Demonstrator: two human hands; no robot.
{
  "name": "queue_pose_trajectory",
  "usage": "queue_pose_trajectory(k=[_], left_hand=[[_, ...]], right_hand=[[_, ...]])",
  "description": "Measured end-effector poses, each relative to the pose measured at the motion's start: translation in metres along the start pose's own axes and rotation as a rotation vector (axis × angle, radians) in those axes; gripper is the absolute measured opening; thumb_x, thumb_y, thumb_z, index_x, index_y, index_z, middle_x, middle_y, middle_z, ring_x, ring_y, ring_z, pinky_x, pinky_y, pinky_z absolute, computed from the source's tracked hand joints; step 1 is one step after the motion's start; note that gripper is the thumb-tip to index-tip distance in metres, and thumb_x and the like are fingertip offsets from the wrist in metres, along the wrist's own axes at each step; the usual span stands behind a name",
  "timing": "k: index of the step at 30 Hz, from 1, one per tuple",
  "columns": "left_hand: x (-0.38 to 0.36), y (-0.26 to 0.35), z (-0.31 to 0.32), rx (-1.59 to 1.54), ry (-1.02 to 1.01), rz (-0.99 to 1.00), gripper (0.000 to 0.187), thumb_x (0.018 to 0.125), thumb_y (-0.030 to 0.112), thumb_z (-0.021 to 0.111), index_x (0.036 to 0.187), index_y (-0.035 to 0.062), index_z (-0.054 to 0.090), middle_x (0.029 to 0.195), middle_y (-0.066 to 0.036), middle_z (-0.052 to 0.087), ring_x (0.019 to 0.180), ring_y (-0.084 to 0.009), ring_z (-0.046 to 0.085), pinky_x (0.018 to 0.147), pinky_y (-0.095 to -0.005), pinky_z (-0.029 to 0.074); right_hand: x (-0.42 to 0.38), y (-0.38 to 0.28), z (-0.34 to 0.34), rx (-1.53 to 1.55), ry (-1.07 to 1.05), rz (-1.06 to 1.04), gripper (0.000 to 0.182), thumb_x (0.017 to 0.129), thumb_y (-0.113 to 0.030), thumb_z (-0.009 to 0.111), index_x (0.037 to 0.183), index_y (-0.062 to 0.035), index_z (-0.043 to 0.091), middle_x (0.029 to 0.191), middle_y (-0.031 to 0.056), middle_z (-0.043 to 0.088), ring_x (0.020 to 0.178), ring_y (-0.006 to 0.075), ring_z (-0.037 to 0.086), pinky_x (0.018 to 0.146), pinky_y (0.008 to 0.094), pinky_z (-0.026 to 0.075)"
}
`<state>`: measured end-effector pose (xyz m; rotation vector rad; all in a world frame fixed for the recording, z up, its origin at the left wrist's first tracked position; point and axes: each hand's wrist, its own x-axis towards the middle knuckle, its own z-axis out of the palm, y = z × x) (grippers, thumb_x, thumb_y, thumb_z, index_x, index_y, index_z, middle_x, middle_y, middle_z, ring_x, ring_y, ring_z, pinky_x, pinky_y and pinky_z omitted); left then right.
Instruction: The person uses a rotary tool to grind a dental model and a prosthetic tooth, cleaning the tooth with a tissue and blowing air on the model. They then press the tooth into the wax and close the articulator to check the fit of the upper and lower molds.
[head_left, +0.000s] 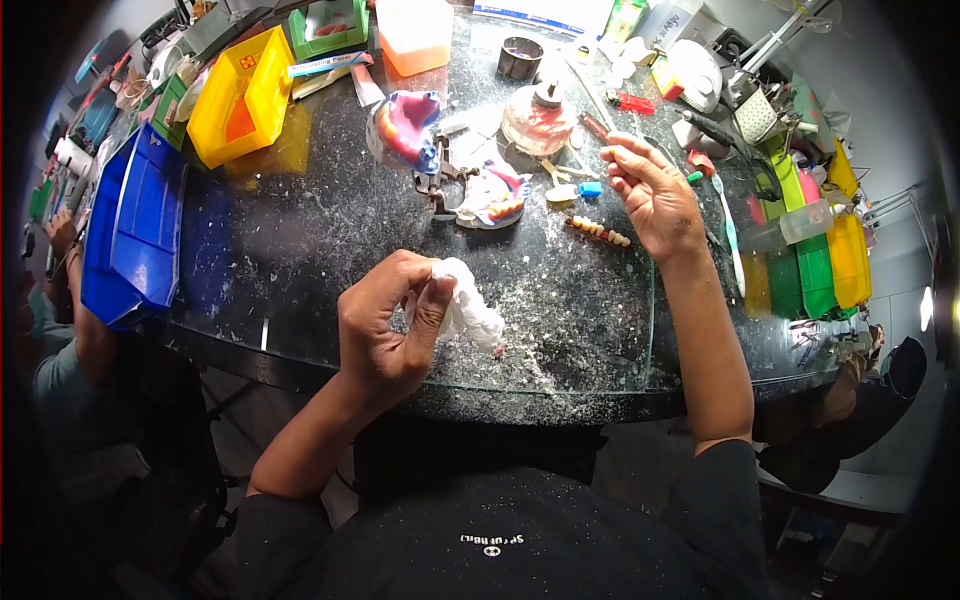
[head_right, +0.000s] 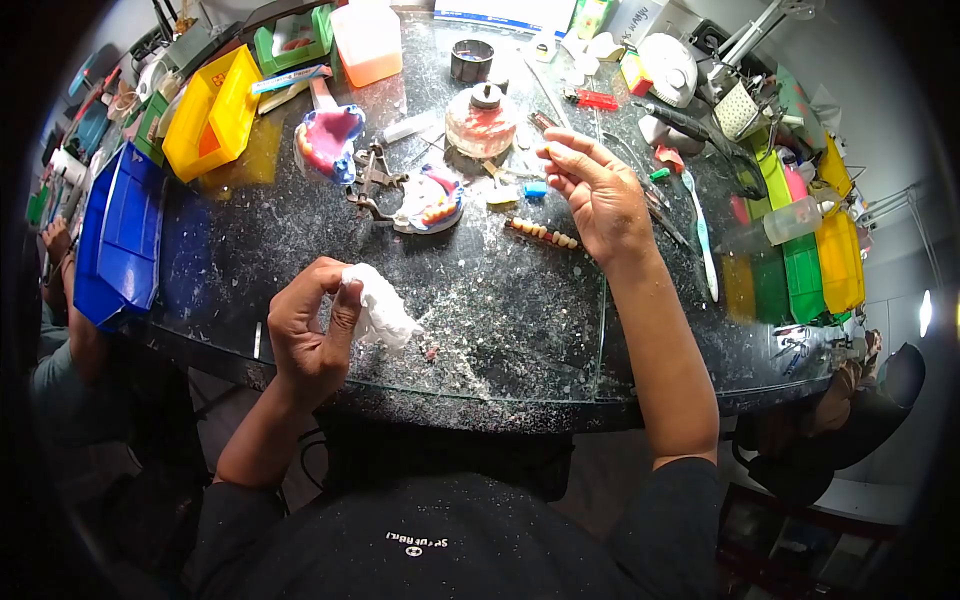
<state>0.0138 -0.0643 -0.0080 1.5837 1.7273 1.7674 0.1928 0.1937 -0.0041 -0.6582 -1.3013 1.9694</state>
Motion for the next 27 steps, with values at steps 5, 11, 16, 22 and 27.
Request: queue_pose_trajectory(k=[5,11,16,22,27], left_hand=[[0.0,0.001,0.002,-0.001,0.001,0.006,0.014,0.093,0.01,0.064,0.087,-0.0029,0.064,0.075,-0.008,0.061,0.061,-0.011,0.055,0.055,-0.0242,0.043],[-0.001,0.001,0.001,0.002,0.002,-0.003,0.014,0.093,0.01,0.063,0.088,-0.0026,0.064,0.074,-0.008,0.061,0.06,-0.0106,0.055,0.054,-0.0243,0.043],[-0.001,-0.001,0.001,-0.01,-0.002,0.003,0.014,0.093,0.01,0.064,0.088,-0.0025,0.064,0.075,-0.008,0.061,0.061,-0.0107,0.055,0.054,-0.024,0.043],[-0.001,-0.001,0.001,-0.011,0.0,0.013,0.013,0.093,0.009,0.064,0.088,-0.0025,0.064,0.076,-0.009,0.062,0.061,-0.0109,0.056,0.054,-0.024,0.043],[-0.001,0.0,0.0,-0.01,0.001,0.007,0.013,0.093,0.009,0.064,0.088,-0.0029,0.064,0.075,-0.009,0.062,0.061,-0.0113,0.056,0.055,-0.0241,0.043]], right_hand=[[0.025,-0.002,0.005,-0.134,0.067,-0.065,0.021,0.092,-0.007,0.064,0.11,0.0027,0.066,0.099,0.0093,0.068,0.088,0.0129,0.062,0.082,0.0255,0.05],[0.056,0.0,0.016,-0.206,0.017,-0.135,0.021,0.089,-0.006,0.067,0.108,0.0035,0.065,0.1,0.0108,0.069,0.091,0.0152,0.064,0.083,0.0281,0.05],[0.069,0.002,0.027,-0.208,0.014,-0.161,0.021,0.088,-0.007,0.07,0.106,0.0034,0.067,0.097,0.0106,0.07,0.091,0.0147,0.065,0.081,0.0278,0.051],[0.075,0.001,0.038,-0.28,0.032,-0.193,0.029,0.083,-0.015,0.078,0.106,0.0011,0.07,0.094,0.0051,0.069,0.078,0.0089,0.057,0.069,0.0231,0.043],[0.08,0.006,0.032,-0.297,0.047,-0.197,0.03,0.08,-0.017,0.08,0.104,-0.0001,0.071,0.089,0.0022,0.068,0.072,0.0075,0.05,0.065,0.0222,0.04]])
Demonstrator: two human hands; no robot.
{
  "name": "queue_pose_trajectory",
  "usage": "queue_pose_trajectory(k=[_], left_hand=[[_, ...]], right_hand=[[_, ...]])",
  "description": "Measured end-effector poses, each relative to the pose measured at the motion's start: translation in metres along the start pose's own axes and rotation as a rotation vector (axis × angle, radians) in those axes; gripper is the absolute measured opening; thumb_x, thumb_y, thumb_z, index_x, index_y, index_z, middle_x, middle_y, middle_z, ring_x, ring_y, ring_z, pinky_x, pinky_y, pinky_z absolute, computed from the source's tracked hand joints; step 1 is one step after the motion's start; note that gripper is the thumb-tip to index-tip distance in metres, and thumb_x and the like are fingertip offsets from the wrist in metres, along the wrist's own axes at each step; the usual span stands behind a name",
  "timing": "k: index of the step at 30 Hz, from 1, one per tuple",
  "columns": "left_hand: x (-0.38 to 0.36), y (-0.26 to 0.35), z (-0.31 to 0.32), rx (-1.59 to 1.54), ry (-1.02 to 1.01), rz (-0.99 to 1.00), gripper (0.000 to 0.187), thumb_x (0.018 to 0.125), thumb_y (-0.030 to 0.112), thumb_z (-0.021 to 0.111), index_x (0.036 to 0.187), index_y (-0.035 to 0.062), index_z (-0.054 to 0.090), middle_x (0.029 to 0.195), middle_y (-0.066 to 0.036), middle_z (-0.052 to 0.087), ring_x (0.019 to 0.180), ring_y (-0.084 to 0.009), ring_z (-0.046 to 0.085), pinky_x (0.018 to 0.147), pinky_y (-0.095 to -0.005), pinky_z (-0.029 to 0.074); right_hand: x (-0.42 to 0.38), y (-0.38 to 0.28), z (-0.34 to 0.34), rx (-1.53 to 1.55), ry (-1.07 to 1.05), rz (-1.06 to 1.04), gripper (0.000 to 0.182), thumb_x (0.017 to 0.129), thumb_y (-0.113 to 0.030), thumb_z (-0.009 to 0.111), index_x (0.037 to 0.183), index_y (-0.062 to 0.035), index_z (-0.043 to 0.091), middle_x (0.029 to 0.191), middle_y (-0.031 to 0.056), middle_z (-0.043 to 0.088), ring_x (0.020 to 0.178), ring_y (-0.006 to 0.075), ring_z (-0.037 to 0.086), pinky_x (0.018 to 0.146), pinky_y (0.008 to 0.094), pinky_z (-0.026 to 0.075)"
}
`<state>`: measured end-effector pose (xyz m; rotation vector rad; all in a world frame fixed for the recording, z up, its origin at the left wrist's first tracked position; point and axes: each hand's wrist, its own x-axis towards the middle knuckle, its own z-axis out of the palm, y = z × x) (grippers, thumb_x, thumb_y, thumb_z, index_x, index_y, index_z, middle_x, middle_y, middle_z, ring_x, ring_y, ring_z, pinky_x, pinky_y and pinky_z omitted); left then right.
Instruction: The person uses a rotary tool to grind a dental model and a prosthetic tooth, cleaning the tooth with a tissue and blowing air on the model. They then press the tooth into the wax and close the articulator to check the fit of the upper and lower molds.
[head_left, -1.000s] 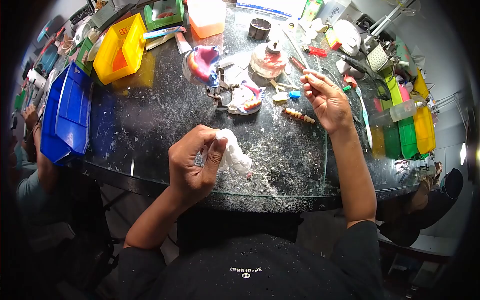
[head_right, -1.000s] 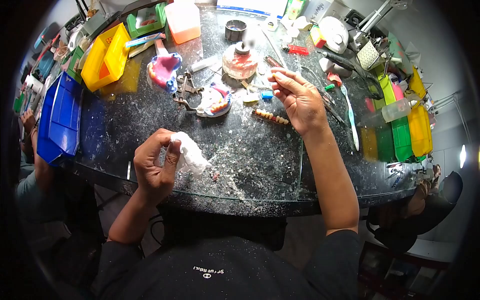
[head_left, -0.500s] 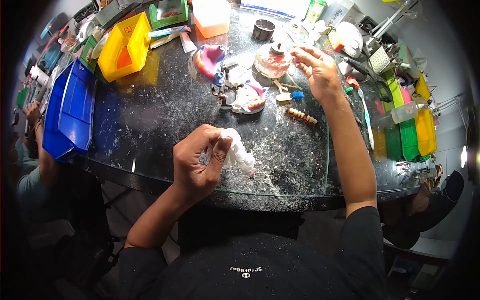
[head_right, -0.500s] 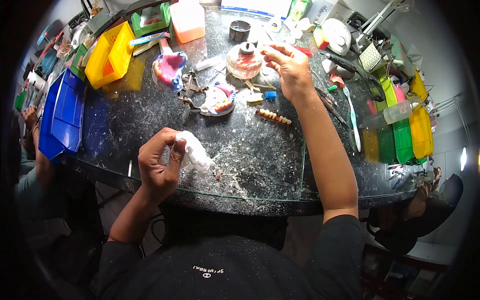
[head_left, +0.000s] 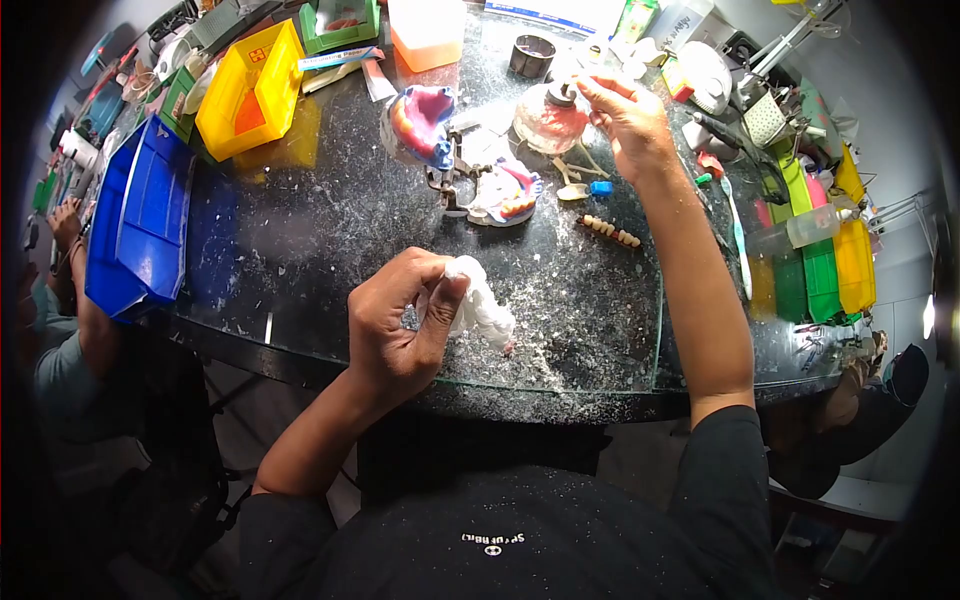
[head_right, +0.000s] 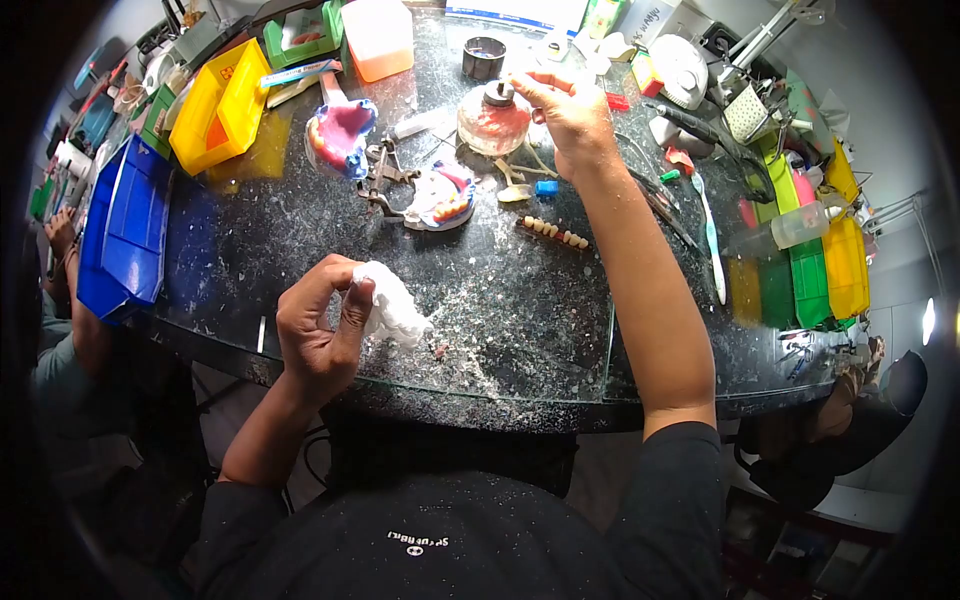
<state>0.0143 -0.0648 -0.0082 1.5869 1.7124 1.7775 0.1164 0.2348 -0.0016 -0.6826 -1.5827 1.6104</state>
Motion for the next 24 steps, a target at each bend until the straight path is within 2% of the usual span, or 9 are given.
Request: queue_pose_trajectory(k=[5,6,8,9,10,13,17,19,24], left_hand=[[-0.001,-0.002,0.001,-0.029,0.045,-0.065,0.013,0.093,0.008,0.063,0.09,-0.0042,0.065,0.076,-0.008,0.062,0.063,-0.0091,0.056,0.057,-0.0232,0.043],[-0.002,-0.004,0.0,-0.045,0.066,-0.098,0.013,0.094,0.008,0.063,0.091,-0.0045,0.065,0.076,-0.007,0.062,0.063,-0.0085,0.055,0.057,-0.023,0.043],[-0.002,-0.003,0.004,-0.155,0.119,-0.22,0.013,0.094,0.008,0.062,0.092,-0.0049,0.065,0.077,-0.007,0.062,0.065,-0.0078,0.055,0.059,-0.0224,0.043],[-0.002,-0.003,0.006,-0.211,0.142,-0.28,0.013,0.094,0.007,0.061,0.093,-0.0051,0.065,0.077,-0.006,0.062,0.066,-0.0074,0.055,0.06,-0.0221,0.043],[-0.001,-0.001,0.006,-0.231,0.113,-0.304,0.014,0.096,0.008,0.059,0.095,-0.0049,0.066,0.077,-0.005,0.061,0.067,-0.0074,0.055,0.061,-0.0219,0.043],[0.0,0.004,0.013,-0.285,0.034,-0.213,0.013,0.096,0.005,0.056,0.095,-0.0046,0.065,0.076,-0.006,0.06,0.068,-0.0076,0.055,0.062,-0.023,0.043],[-0.007,0.013,0.008,-0.171,-0.071,-0.176,0.011,0.093,0.0,0.055,0.094,-0.0038,0.065,0.076,-0.009,0.059,0.065,-0.0134,0.057,0.06,-0.0264,0.045],[-0.008,0.021,0.005,-0.039,-0.051,0.103,0.01,0.09,0.001,0.058,0.093,-0.0053,0.065,0.08,-0.013,0.063,0.069,-0.0171,0.063,0.061,-0.0261,0.047],[0.007,0.006,-0.042,0.359,0.077,0.046,0.013,0.09,0.004,0.062,0.098,-0.0047,0.067,0.085,-0.011,0.066,0.071,-0.017,0.061,0.065,-0.0265,0.047]], right_hand=[[-0.021,-0.015,0.009,-0.112,0.08,-0.051,0.027,0.085,-0.016,0.075,0.105,0.0012,0.071,0.086,0.0015,0.068,0.069,0.0067,0.047,0.064,0.0214,0.039],[-0.034,-0.026,0.009,-0.226,-0.036,-0.092,0.029,0.088,-0.016,0.072,0.11,0.0019,0.067,0.094,0.0043,0.069,0.085,0.0078,0.058,0.074,0.0214,0.043],[-0.083,-0.052,0.035,-0.22,-0.159,-0.134,0.021,0.091,-0.015,0.068,0.106,-0.0004,0.069,0.09,0.0071,0.07,0.082,0.0092,0.061,0.075,0.0219,0.048],[-0.094,-0.042,0.037,-0.443,-0.334,-0.449,0.015,0.092,-0.012,0.065,0.102,-0.0003,0.069,0.089,0.0077,0.069,0.08,0.01,0.062,0.072,0.025,0.051],[-0.115,-0.048,0.048,-0.321,-0.391,-0.36,0.01,0.091,-0.006,0.065,0.098,-0.0006,0.069,0.091,0.0069,0.068,0.079,0.0106,0.063,0.071,0.0271,0.054],[-0.151,-0.057,0.07,-0.487,-0.441,-0.46,0.01,0.084,-0.003,0.07,0.093,-0.001,0.067,0.086,0.0062,0.063,0.074,0.0168,0.062,0.062,0.0318,0.049],[-0.159,-0.054,0.074,-0.592,-0.376,-0.587,0.011,0.085,-0.007,0.071,0.091,0.0001,0.066,0.088,0.0096,0.064,0.071,0.0155,0.062,0.062,0.0288,0.049],[-0.16,-0.049,0.073,-0.634,-0.325,-0.623,0.011,0.085,-0.008,0.071,0.09,0.0003,0.066,0.089,0.0101,0.064,0.071,0.0169,0.062,0.062,0.0292,0.05],[-0.151,-0.054,0.044,-0.38,-0.266,-0.353,0.009,0.094,-0.006,0.061,0.099,0.0017,0.064,0.091,0.011,0.07,0.079,0.0145,0.067,0.068,0.0279,0.055]])
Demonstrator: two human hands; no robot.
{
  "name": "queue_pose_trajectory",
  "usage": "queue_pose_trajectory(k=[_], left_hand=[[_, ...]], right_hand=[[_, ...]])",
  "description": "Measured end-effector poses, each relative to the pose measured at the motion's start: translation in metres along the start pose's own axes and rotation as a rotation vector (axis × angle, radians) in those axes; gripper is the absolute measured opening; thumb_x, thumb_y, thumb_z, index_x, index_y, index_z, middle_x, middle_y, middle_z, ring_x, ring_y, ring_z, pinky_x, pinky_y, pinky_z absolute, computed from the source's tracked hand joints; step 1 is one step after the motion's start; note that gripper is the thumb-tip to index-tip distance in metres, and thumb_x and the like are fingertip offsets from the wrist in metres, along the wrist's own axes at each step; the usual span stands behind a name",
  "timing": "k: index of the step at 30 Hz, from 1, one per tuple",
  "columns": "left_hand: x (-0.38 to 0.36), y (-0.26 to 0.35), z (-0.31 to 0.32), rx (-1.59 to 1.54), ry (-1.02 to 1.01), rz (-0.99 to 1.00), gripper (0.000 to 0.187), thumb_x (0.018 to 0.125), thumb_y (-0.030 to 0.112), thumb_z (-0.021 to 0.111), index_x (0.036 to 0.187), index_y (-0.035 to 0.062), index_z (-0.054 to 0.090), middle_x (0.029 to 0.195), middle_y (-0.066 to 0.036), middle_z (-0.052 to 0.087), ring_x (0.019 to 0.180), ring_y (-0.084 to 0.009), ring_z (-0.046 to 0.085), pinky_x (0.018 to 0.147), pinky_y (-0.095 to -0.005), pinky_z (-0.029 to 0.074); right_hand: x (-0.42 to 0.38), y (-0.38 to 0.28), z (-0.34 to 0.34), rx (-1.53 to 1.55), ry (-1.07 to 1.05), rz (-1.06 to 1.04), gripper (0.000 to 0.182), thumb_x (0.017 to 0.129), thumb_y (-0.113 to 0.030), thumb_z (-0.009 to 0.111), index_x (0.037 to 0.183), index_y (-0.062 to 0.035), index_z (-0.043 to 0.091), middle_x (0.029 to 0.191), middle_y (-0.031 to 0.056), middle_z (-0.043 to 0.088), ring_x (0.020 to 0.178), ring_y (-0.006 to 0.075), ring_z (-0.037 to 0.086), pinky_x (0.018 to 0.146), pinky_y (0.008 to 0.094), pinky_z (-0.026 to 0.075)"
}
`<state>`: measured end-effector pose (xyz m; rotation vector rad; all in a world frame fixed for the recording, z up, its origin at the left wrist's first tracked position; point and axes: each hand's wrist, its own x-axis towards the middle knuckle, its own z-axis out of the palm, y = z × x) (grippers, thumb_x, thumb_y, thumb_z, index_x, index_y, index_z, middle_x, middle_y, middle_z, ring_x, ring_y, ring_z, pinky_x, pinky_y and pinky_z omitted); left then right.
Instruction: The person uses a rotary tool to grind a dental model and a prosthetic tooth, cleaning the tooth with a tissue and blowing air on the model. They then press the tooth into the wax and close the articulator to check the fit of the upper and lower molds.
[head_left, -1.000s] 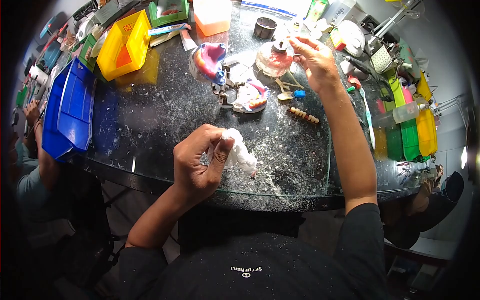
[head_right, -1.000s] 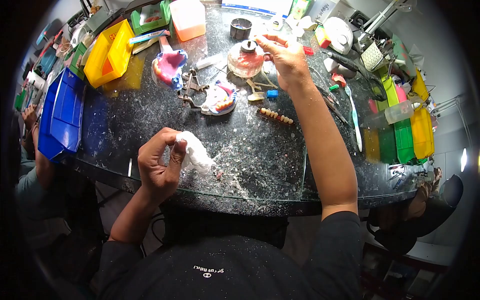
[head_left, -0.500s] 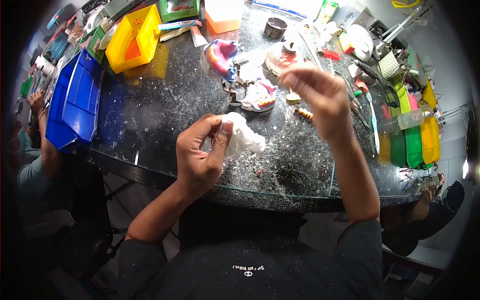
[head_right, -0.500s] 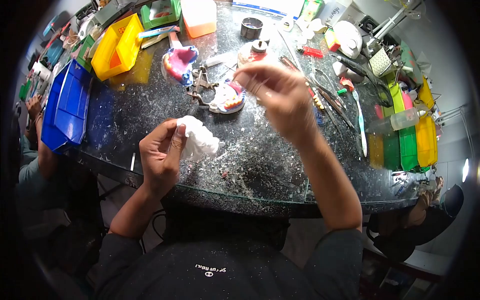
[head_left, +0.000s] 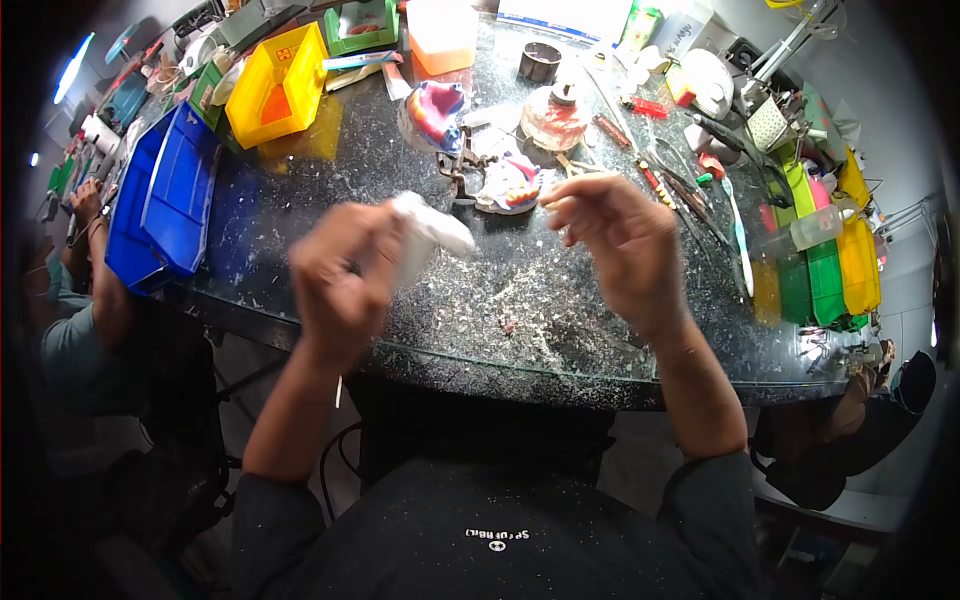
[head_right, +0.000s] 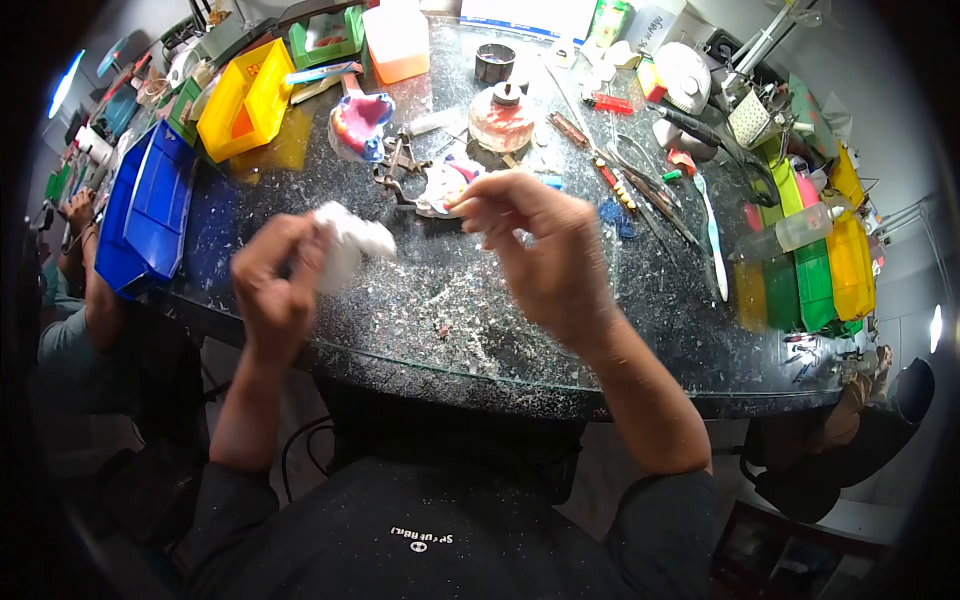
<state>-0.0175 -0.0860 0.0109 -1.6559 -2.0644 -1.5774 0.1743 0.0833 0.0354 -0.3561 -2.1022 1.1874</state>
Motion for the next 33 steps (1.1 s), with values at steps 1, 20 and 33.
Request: queue_pose_trajectory(k=[1,20,33], left_hand=[[0.006,-0.013,-0.009,0.147,0.057,-0.044,0.016,0.089,0.005,0.065,0.101,-0.0033,0.068,0.087,-0.011,0.067,0.071,-0.0178,0.062,0.066,-0.0267,0.048],[0.002,0.077,0.095,-1.135,-0.561,-0.393,0.031,0.099,0.021,0.057,0.118,-0.0033,0.064,0.097,-0.006,0.067,0.086,-0.0083,0.06,0.076,-0.0226,0.048],[0.023,0.065,0.123,-1.295,-0.562,-0.433,0.022,0.094,0.016,0.066,0.106,-0.0013,0.071,0.097,-0.006,0.068,0.082,-0.0081,0.058,0.075,-0.024,0.047]], right_hand=[[-0.003,0.0,-0.01,0.143,0.018,0.133,0.011,0.096,-0.007,0.059,0.1,0.0023,0.063,0.092,0.0115,0.07,0.08,0.0145,0.067,0.069,0.0277,0.056],[-0.049,-0.015,-0.038,-0.341,0.181,-0.382,0.008,0.087,-0.001,0.066,0.095,-0.003,0.068,0.094,0.0093,0.069,0.085,0.022,0.064,0.074,0.0321,0.051],[-0.054,0.001,-0.047,-0.17,0.24,-0.279,0.014,0.09,-0.005,0.065,0.103,-0.0039,0.07,0.105,0.0107,0.068,0.099,0.0234,0.062,0.085,0.033,0.049]])
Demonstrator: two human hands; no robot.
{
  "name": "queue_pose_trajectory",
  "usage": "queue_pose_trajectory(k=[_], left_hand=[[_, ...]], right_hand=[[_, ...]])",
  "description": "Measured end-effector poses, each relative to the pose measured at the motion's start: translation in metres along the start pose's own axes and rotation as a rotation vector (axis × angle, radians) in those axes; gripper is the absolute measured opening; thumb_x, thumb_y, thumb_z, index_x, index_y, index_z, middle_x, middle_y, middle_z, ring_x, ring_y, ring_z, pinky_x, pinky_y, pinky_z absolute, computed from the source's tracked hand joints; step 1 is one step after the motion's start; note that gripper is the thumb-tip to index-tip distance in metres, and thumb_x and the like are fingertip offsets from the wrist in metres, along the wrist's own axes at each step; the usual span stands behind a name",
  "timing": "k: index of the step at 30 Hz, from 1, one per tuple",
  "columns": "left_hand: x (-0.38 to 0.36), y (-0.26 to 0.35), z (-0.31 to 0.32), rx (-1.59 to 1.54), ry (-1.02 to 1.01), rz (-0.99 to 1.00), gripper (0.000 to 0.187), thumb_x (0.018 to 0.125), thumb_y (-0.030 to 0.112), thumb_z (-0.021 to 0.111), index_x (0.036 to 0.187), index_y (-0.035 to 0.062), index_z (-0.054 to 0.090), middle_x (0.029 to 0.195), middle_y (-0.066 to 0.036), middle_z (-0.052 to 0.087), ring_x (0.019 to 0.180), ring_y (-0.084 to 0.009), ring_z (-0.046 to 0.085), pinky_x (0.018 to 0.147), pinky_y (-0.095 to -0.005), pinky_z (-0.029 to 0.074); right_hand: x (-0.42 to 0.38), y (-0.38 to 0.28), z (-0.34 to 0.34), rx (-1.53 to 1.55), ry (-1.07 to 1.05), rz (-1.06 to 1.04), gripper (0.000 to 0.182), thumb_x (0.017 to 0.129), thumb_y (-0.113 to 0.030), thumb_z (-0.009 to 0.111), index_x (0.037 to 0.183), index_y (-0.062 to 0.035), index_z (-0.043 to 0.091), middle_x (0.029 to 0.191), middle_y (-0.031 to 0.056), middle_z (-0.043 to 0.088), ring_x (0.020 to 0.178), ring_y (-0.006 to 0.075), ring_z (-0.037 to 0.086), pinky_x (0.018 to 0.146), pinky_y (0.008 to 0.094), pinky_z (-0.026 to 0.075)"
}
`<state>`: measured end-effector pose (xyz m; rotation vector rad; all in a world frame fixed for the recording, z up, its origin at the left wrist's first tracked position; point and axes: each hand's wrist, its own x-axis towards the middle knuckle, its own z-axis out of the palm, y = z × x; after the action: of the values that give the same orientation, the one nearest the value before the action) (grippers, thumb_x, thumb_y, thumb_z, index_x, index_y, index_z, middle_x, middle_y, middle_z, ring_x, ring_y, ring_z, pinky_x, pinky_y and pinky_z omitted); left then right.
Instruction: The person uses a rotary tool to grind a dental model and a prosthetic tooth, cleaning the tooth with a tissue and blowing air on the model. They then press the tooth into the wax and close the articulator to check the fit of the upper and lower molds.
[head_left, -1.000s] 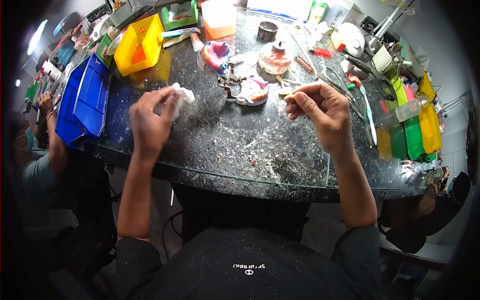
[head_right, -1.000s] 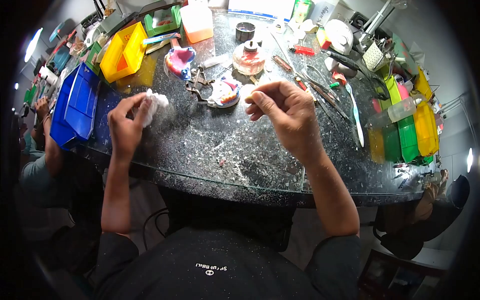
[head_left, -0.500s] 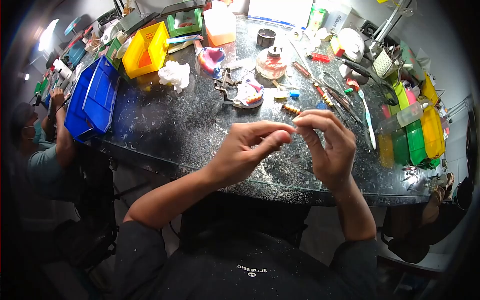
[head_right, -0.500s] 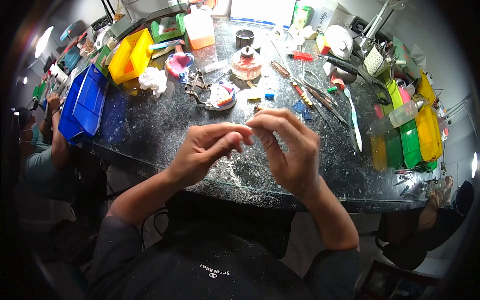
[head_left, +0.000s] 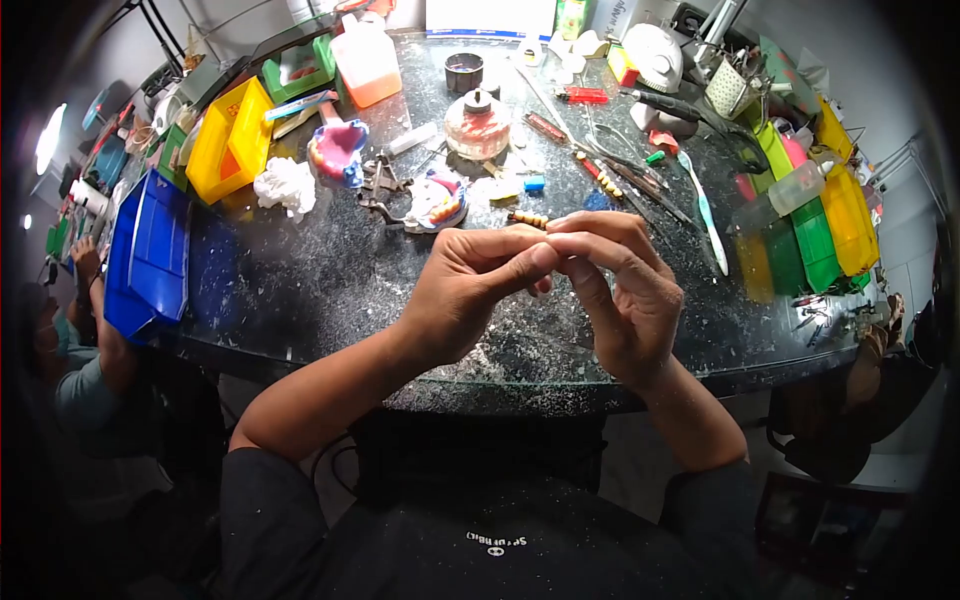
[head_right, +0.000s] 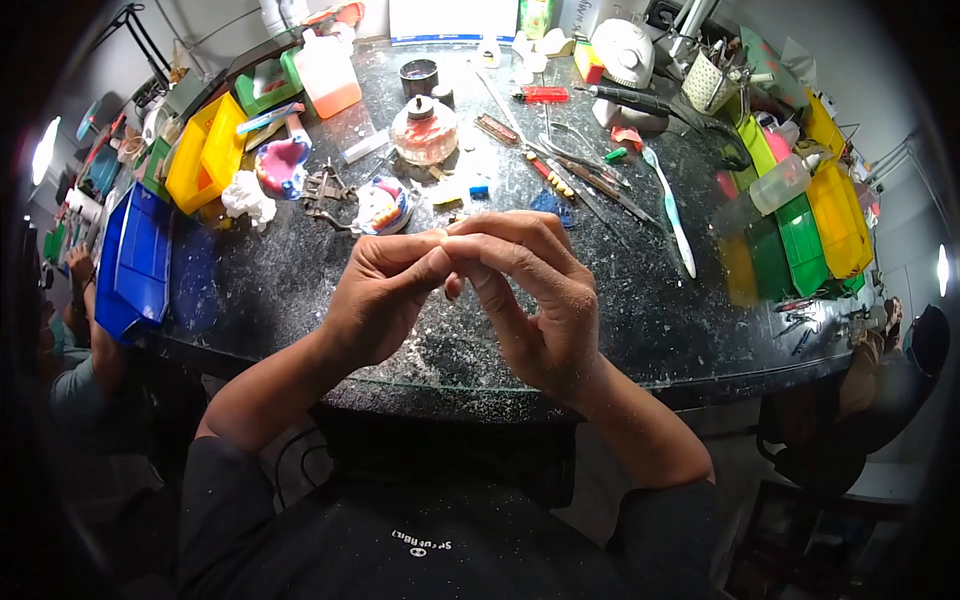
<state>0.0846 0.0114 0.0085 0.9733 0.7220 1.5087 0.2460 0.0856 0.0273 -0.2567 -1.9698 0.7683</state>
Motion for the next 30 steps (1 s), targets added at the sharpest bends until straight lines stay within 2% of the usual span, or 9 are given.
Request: queue_pose_trajectory(k=[3,7,9,10,12,15,22,26,30], left_hand=[[0.005,0.008,-0.006,0.077,0.004,0.005,0.02,0.093,0.011,0.064,0.105,-0.0037,0.07,0.097,-0.01,0.067,0.082,-0.0123,0.06,0.074,-0.0268,0.049],[0.01,0.016,-0.015,0.275,0.028,0.065,0.019,0.091,0.009,0.066,0.103,-0.0047,0.07,0.096,-0.011,0.068,0.081,-0.0124,0.061,0.072,-0.025,0.05],[0.01,0.015,-0.02,0.313,0.024,0.131,0.019,0.091,0.01,0.067,0.103,-0.0044,0.07,0.096,-0.01,0.068,0.083,-0.0108,0.061,0.074,-0.0233,0.05],[0.01,0.013,-0.022,0.315,0.032,0.127,0.019,0.09,0.01,0.067,0.103,-0.0042,0.07,0.096,-0.01,0.068,0.083,-0.0108,0.061,0.075,-0.0233,0.05],[0.006,0.01,-0.026,0.318,0.052,0.111,0.018,0.09,0.01,0.067,0.102,-0.0038,0.07,0.096,-0.01,0.068,0.084,-0.0108,0.061,0.076,-0.0234,0.05],[0.002,0.008,-0.029,0.364,0.047,0.098,0.017,0.089,0.008,0.068,0.101,-0.0037,0.07,0.096,-0.009,0.067,0.087,-0.0106,0.061,0.078,-0.0236,0.049],[0.002,0.004,-0.028,0.384,0.051,0.086,0.015,0.089,0.006,0.067,0.101,-0.0045,0.069,0.095,-0.009,0.066,0.086,-0.0107,0.061,0.077,-0.0235,0.049],[-0.001,0.007,-0.034,0.372,0.097,0.103,0.014,0.09,0.006,0.066,0.099,-0.0045,0.069,0.095,-0.009,0.066,0.083,-0.0102,0.06,0.075,-0.0233,0.049],[0.0,0.01,-0.037,0.299,0.1,0.099,0.014,0.088,0.008,0.07,0.097,-0.0022,0.07,0.095,-0.006,0.068,0.085,-0.0086,0.061,0.078,-0.0237,0.048]], right_hand=[[0.005,0.006,-0.016,-0.076,-0.148,-0.041,0.021,0.09,-0.009,0.065,0.11,-0.0053,0.068,0.112,0.0113,0.067,0.1,0.0252,0.063,0.084,0.0347,0.049],[0.022,0.042,-0.082,-0.481,0.092,0.377,0.031,0.09,-0.013,0.064,0.121,-0.0078,0.06,0.114,0.0115,0.065,0.098,0.0245,0.063,0.08,0.0339,0.051],[-0.003,0.11,-0.146,-0.943,-0.034,0.325,0.032,0.088,-0.017,0.066,0.117,-0.0052,0.06,0.1,0.0117,0.063,0.085,0.0279,0.06,0.076,0.0378,0.049],[-0.019,0.122,-0.159,-0.977,-0.084,0.474,0.032,0.087,-0.016,0.066,0.115,-0.0038,0.06,0.09,0.0119,0.059,0.079,0.0282,0.057,0.075,0.0408,0.047],[-0.034,0.131,-0.168,-0.968,-0.178,0.593,0.026,0.087,-0.014,0.065,0.11,-0.0021,0.062,0.086,0.0126,0.058,0.074,0.0272,0.056,0.07,0.0384,0.047],[-0.03,0.109,-0.161,-0.921,-0.029,0.599,0.02,0.088,-0.01,0.063,0.105,-0.0007,0.063,0.085,0.0137,0.059,0.072,0.0277,0.058,0.067,0.0369,0.047],[0.022,0.129,-0.079,-0.664,-0.188,0.243,0.017,0.089,-0.01,0.061,0.102,-0.0005,0.065,0.092,0.0191,0.063,0.083,0.0373,0.061,0.076,0.043,0.049],[0.062,0.173,-0.097,-0.717,-0.075,0.197,0.018,0.085,-0.002,0.056,0.1,-0.0033,0.065,0.093,0.0175,0.063,0.091,0.0311,0.061,0.08,0.0402,0.049],[0.06,0.17,-0.125,-0.673,-0.505,0.382,0.018,0.078,0.003,0.057,0.094,-0.0011,0.064,0.092,0.0141,0.062,0.078,0.0281,0.062,0.074,0.0355,0.051]])
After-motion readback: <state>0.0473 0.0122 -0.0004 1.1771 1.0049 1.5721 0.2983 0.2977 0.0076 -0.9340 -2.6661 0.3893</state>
